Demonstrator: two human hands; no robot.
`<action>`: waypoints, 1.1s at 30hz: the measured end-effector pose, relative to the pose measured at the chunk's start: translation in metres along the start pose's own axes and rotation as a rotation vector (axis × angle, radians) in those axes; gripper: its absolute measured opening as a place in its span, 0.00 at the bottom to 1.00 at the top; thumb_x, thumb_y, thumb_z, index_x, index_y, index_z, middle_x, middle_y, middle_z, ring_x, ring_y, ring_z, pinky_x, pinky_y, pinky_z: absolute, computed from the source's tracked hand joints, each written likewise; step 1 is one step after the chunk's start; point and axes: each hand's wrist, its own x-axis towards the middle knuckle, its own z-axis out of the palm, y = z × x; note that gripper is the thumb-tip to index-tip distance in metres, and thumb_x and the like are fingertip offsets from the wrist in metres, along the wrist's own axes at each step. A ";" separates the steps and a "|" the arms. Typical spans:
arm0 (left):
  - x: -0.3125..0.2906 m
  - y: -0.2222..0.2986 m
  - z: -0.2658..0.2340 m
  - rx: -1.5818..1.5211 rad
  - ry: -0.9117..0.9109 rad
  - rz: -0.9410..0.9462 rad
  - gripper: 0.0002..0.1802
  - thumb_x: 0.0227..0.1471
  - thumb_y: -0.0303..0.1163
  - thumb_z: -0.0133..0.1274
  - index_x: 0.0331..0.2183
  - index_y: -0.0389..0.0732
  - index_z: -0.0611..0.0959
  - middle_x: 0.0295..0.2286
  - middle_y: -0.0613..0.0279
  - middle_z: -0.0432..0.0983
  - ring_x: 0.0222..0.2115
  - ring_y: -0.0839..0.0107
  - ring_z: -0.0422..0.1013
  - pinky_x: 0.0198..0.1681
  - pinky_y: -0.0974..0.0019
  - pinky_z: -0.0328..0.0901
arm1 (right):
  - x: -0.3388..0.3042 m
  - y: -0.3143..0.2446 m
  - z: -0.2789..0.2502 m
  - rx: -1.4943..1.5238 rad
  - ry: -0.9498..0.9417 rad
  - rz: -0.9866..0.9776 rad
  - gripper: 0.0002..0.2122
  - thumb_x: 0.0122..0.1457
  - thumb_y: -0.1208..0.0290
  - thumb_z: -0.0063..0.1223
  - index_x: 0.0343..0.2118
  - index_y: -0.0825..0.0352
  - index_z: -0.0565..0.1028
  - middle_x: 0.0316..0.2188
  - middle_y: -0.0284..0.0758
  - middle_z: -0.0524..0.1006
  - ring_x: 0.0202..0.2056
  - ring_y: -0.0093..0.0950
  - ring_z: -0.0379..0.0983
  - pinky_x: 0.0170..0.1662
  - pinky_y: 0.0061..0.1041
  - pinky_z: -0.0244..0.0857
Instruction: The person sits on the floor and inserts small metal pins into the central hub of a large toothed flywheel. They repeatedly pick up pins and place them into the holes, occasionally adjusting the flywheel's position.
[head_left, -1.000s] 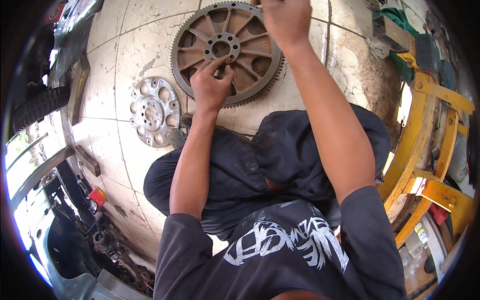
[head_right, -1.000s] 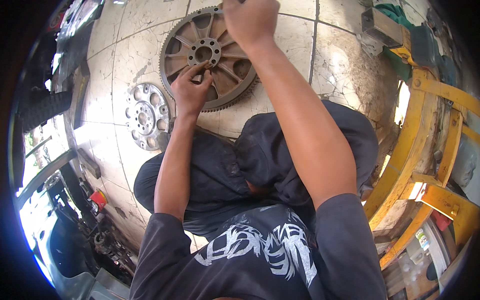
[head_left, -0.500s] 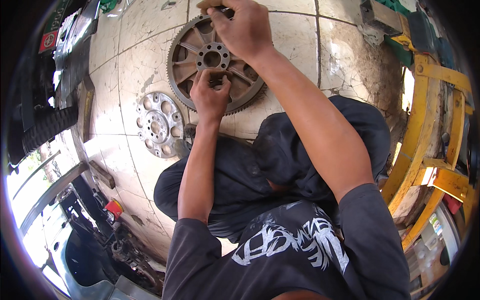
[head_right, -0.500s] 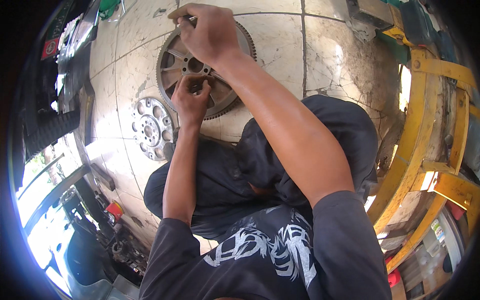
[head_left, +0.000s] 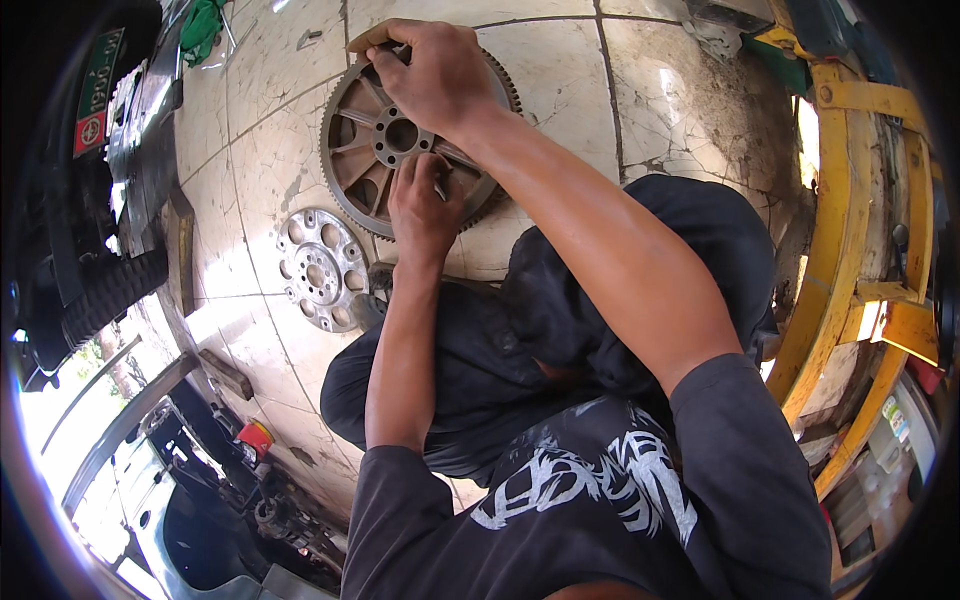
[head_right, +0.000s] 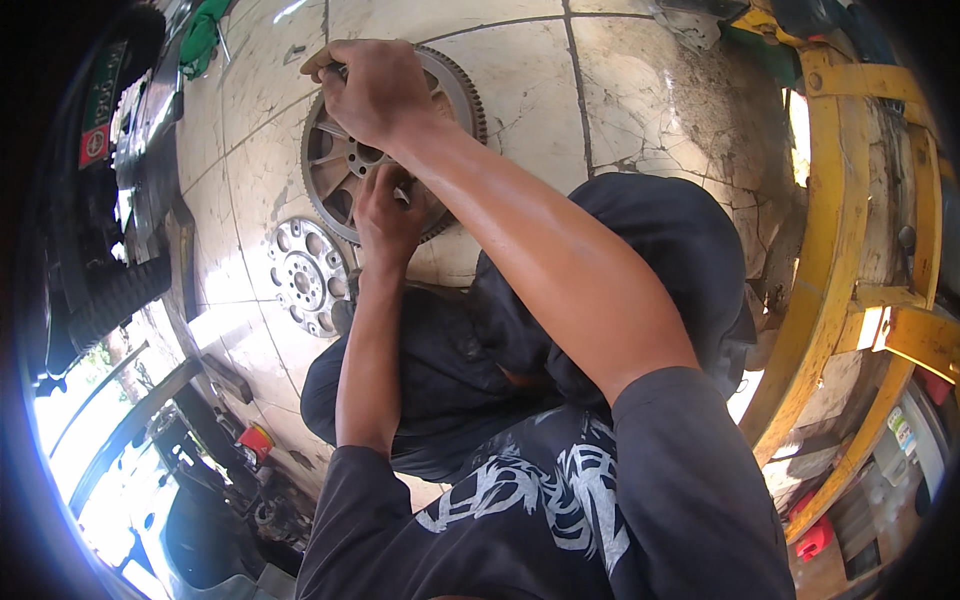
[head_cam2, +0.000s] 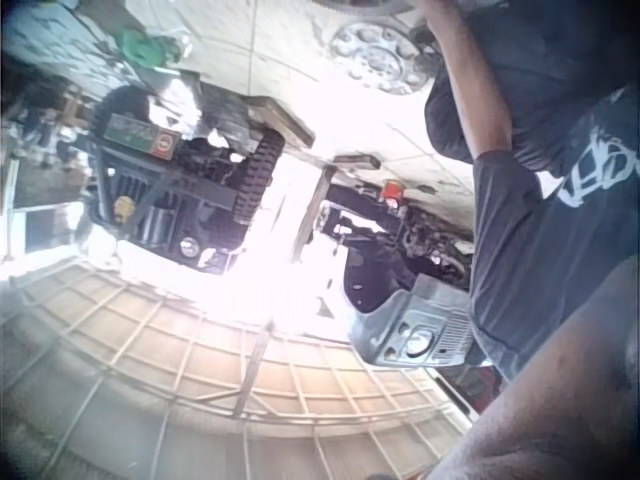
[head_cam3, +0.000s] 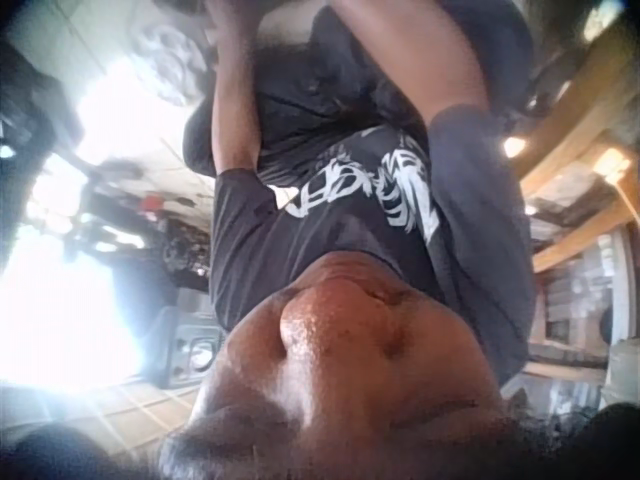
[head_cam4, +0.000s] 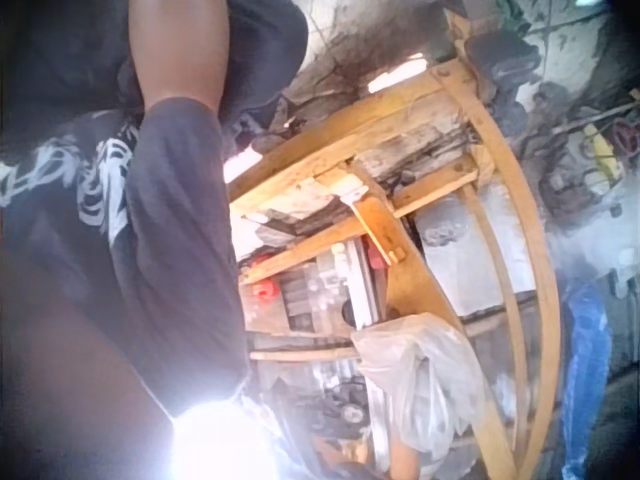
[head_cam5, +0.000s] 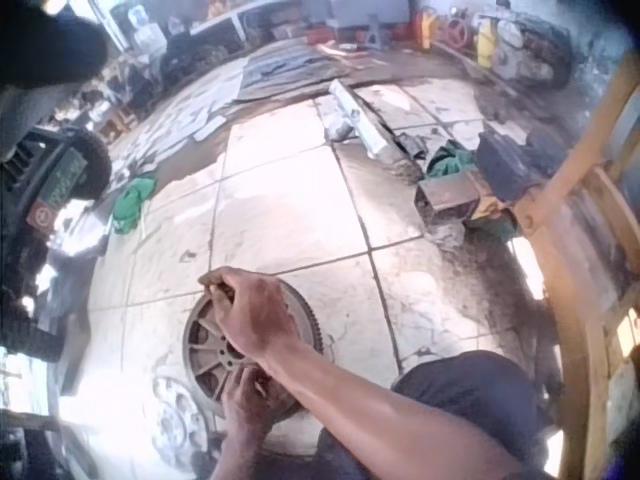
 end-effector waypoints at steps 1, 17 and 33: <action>-0.001 -0.002 0.001 -0.017 -0.004 -0.042 0.11 0.46 0.22 0.63 0.35 0.40 0.82 0.33 0.53 0.80 0.36 0.50 0.77 0.43 0.52 0.72 | 0.000 0.000 0.001 -0.014 -0.009 0.017 0.08 0.59 0.67 0.60 0.38 0.62 0.86 0.31 0.45 0.85 0.34 0.43 0.83 0.43 0.38 0.76; -0.026 0.015 0.010 0.171 -0.063 0.185 0.08 0.45 0.16 0.53 0.31 0.37 0.80 0.30 0.49 0.79 0.36 0.47 0.75 0.40 0.49 0.71 | 0.012 0.026 -0.004 0.160 -0.067 0.598 0.08 0.60 0.65 0.60 0.37 0.56 0.89 0.34 0.37 0.87 0.41 0.33 0.85 0.49 0.30 0.78; 0.008 0.003 0.006 0.168 0.092 0.123 0.14 0.42 0.14 0.53 0.34 0.37 0.82 0.29 0.49 0.78 0.35 0.47 0.74 0.42 0.49 0.71 | 0.008 0.032 -0.005 -0.088 -0.094 0.532 0.09 0.59 0.62 0.63 0.39 0.56 0.89 0.36 0.38 0.87 0.42 0.35 0.85 0.51 0.31 0.77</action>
